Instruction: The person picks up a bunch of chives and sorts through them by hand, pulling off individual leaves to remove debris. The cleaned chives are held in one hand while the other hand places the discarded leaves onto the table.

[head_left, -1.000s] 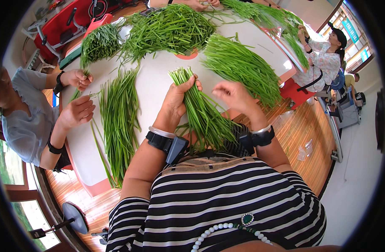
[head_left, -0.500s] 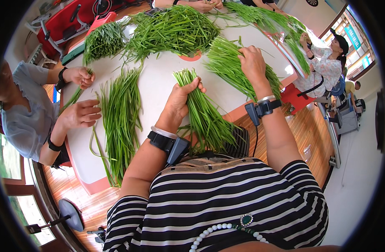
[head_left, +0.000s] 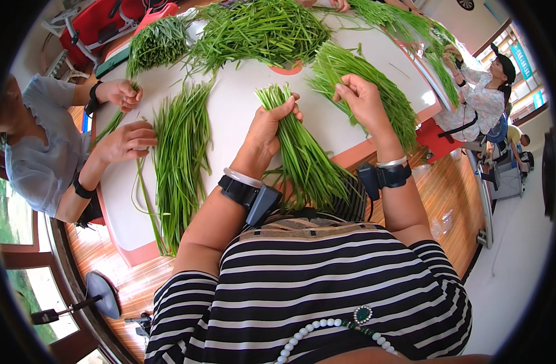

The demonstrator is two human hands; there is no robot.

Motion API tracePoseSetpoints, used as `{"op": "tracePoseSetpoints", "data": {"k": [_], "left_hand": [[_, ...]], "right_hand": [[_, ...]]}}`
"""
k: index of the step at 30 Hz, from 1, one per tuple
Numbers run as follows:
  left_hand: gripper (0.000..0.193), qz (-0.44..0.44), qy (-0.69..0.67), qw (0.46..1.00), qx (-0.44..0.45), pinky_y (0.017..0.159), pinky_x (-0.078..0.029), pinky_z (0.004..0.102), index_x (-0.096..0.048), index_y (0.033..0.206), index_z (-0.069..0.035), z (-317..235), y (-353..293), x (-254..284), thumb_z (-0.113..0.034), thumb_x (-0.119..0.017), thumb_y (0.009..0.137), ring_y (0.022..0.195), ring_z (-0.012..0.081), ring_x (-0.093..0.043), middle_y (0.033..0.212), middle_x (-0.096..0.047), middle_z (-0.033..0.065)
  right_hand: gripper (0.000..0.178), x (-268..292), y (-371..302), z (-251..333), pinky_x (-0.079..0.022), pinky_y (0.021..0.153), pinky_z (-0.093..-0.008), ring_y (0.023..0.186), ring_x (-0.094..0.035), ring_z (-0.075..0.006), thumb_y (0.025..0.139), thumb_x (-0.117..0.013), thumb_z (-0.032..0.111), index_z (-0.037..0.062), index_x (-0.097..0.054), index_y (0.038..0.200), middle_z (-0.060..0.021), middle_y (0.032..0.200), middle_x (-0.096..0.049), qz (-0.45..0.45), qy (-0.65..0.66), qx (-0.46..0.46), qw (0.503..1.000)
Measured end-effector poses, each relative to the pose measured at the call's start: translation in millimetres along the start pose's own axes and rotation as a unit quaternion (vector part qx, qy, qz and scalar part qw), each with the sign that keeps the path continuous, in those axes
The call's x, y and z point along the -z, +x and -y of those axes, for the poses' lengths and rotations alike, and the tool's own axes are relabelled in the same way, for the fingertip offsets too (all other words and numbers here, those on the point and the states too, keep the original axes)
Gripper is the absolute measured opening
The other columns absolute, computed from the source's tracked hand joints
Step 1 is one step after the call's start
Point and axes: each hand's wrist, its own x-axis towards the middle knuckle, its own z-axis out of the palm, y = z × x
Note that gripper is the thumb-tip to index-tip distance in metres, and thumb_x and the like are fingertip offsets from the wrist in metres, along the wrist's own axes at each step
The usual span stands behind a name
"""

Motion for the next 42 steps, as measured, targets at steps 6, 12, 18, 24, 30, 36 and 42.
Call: {"op": "tracePoseSetpoints", "data": {"k": [6, 12, 18, 24, 30, 36, 42], "left_hand": [[0.021, -0.037, 0.005, 0.999, -0.002, 0.062, -0.055, 0.029, -0.059, 0.106, 0.0, -3, -3, -8, -0.014, -0.064, 0.091, 0.068, 0.0148, -0.063, 0.075, -0.062, 0.005], [0.013, -0.053, 0.023, 0.998, -0.004, 0.056, -0.054, 0.0281, -0.063, 0.093, -0.001, -2, -4, -7, -0.012, -0.068, 0.088, 0.062, 0.0158, -0.063, 0.072, -0.065, 0.0071], [0.013, -0.062, 0.009, 0.998, 0.007, 0.058, -0.055, 0.0296, -0.063, 0.092, -0.001, -4, -6, -10, -0.014, -0.064, 0.091, 0.062, 0.0163, -0.062, 0.073, -0.065, 0.0074], [0.014, -0.069, -0.02, 0.997, 0.024, 0.059, -0.056, 0.0326, -0.063, 0.093, -0.001, -5, -10, -17, -0.014, -0.062, 0.092, 0.065, 0.0162, -0.062, 0.075, -0.064, 0.0075], [0.018, -0.047, 0.017, 0.999, 0.003, 0.062, -0.055, 0.0296, -0.063, 0.103, 0.001, -2, -6, -9, -0.013, -0.062, 0.092, 0.067, 0.0154, -0.062, 0.078, -0.064, 0.0065], [0.019, -0.023, 0.042, 0.999, -0.005, 0.061, -0.053, 0.0273, -0.065, 0.104, 0.001, -2, -5, -10, -0.009, -0.067, 0.087, 0.068, 0.0148, -0.06, 0.078, -0.064, 0.0048], [0.021, 0.006, 0.048, 0.999, 0.008, 0.072, -0.055, 0.029, -0.064, 0.106, 0.001, -3, -5, -15, -0.012, -0.066, 0.089, 0.079, 0.0164, -0.064, 0.091, -0.067, 0.0076]], "right_hand": [[0.013, -23, -19, -5, -0.043, 0.062, -0.0224, 0.066, -0.053, -0.0079, 0.097, -0.053, 0.013, 0.0009, -0.058, 0.095, -0.0025, 0.075, -0.06, 0.112, 0.156, -0.085, 0.978], [0.015, -44, -32, -3, -0.044, 0.061, -0.0218, 0.065, -0.054, -0.0086, 0.099, -0.05, 0.014, 0.0005, -0.056, 0.1, -0.0052, 0.077, -0.063, 0.148, 0.137, -0.076, 0.977], [0.014, -49, -36, -8, -0.047, 0.055, -0.024, 0.062, -0.061, -0.0107, 0.097, -0.052, 0.008, -0.0053, -0.055, 0.097, -0.007, 0.076, -0.064, 0.107, 0.114, -0.035, 0.987], [0.012, -53, -42, -9, -0.048, 0.055, -0.025, 0.064, -0.064, -0.0122, 0.093, -0.055, 0.007, -0.0053, -0.056, 0.091, -0.0078, 0.074, -0.064, 0.034, 0.043, 0.005, 0.998], [0.014, -55, -44, 6, -0.046, 0.054, -0.0332, 0.057, -0.063, -0.0221, 0.092, -0.054, 0.01, -0.003, -0.056, 0.088, -0.0134, 0.062, -0.06, 0.047, -0.076, -0.011, 0.996], [0.019, -52, -45, 4, -0.043, 0.055, -0.0379, 0.055, -0.057, -0.0305, 0.095, -0.052, 0.014, -0.0024, -0.054, 0.085, -0.0174, 0.061, -0.056, 0.058, -0.078, 0.02, 0.995], [0.022, -53, -42, -6, -0.042, 0.055, -0.0405, 0.058, -0.053, -0.0382, 0.095, -0.052, 0.018, -0.0021, -0.054, 0.086, -0.0221, 0.066, -0.054, 0.034, -0.078, 0.048, 0.995]]}}
